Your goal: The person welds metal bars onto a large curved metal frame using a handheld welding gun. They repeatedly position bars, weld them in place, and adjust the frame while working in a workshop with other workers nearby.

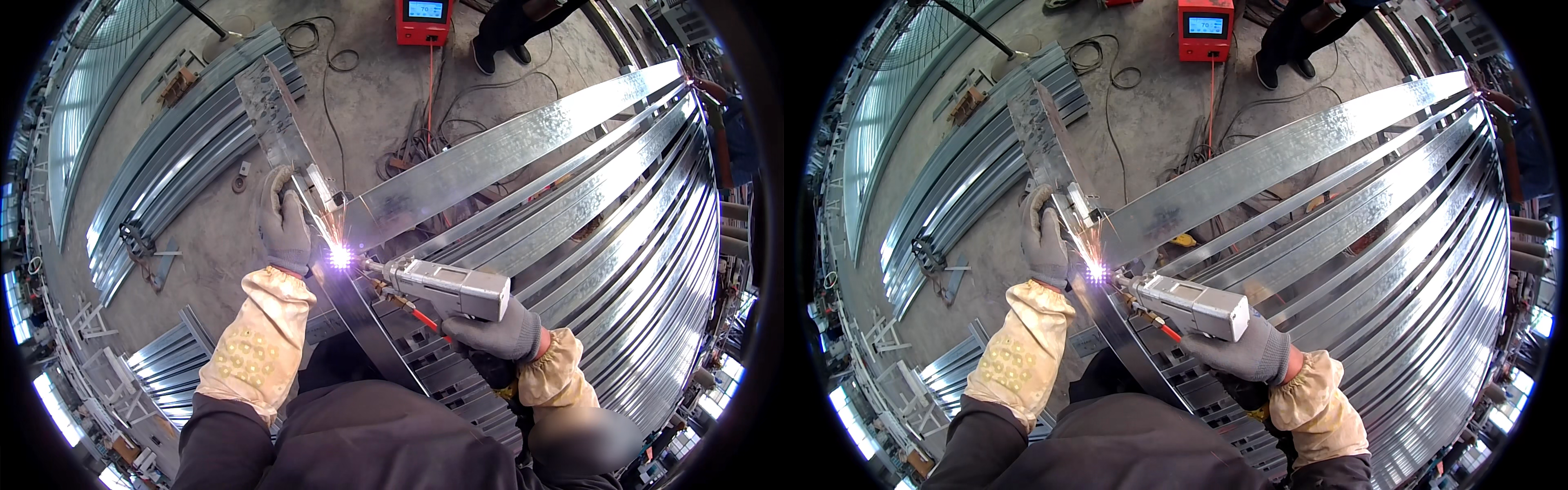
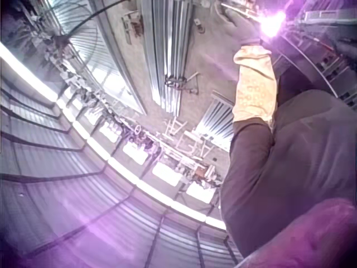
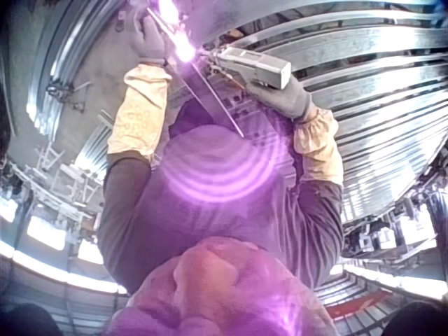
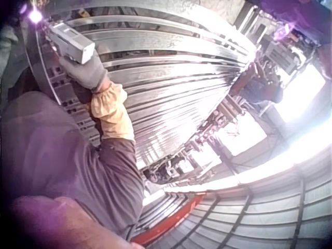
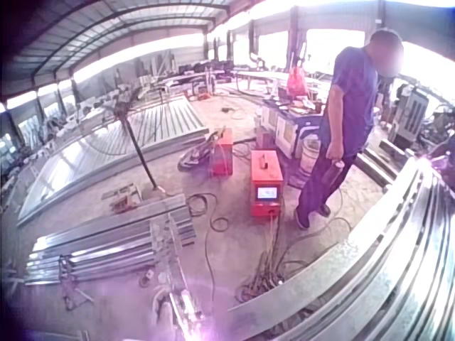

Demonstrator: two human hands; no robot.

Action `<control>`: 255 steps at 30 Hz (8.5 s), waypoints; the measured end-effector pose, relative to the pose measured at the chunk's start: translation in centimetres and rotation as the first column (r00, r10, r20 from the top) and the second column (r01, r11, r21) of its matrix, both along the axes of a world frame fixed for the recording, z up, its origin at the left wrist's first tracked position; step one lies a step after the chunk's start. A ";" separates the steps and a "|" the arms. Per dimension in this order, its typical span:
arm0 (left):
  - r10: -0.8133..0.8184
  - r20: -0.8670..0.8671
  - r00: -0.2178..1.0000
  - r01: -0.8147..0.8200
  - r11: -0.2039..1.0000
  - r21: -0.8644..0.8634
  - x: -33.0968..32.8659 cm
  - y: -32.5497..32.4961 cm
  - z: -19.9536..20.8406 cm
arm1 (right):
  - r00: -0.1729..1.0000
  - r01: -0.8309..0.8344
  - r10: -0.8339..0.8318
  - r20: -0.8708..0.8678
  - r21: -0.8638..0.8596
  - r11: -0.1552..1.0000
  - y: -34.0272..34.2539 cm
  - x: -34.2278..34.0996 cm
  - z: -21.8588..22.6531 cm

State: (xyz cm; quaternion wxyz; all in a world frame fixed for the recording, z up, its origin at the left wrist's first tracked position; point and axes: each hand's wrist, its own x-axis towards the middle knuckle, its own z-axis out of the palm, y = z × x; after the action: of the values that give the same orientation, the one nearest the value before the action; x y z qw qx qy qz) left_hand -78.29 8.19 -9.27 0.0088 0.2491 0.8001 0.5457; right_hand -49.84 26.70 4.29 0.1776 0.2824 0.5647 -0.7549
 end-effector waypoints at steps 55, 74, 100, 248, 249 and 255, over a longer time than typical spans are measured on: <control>-0.121 0.017 0.992 0.122 0.990 -0.072 -0.5 -1.4 -0.8 | 0.912 0.392 -0.409 -0.019 0.334 0.857 -4.0 -1.5 17.3; -0.993 0.098 -0.064 0.776 0.012 0.630 32.5 -13.1 30.6 | 0.833 0.422 -0.168 -0.527 0.409 0.809 -16.6 11.6 34.6; -0.347 0.378 -0.858 0.398 0.016 0.917 8.3 -9.9 33.1 | 0.923 0.259 -0.372 0.101 0.550 0.794 -12.4 -17.7 25.7; -0.548 0.364 -0.753 0.621 -0.776 0.115 20.4 -16.4 19.7 | 0.021 0.923 -0.734 -0.679 0.295 -0.246 -42.8 14.6 25.8; -0.707 0.328 -0.626 0.762 -0.645 0.062 19.4 -15.8 17.4 | -0.056 0.916 -0.695 -0.716 0.241 -0.321 -44.6 15.8 26.4; -0.996 0.083 -0.038 0.990 -0.048 -0.131 11.7 -11.1 6.7 | -0.130 0.591 -0.543 -0.830 0.375 -0.714 -58.3 22.9 37.1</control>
State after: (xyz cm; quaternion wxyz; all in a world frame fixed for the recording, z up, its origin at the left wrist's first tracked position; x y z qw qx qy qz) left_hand -66.61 -2.93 -2.61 0.4026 0.7576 0.4136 0.3048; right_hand -26.90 -31.55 41.38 -0.6656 0.6100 0.4132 -0.1191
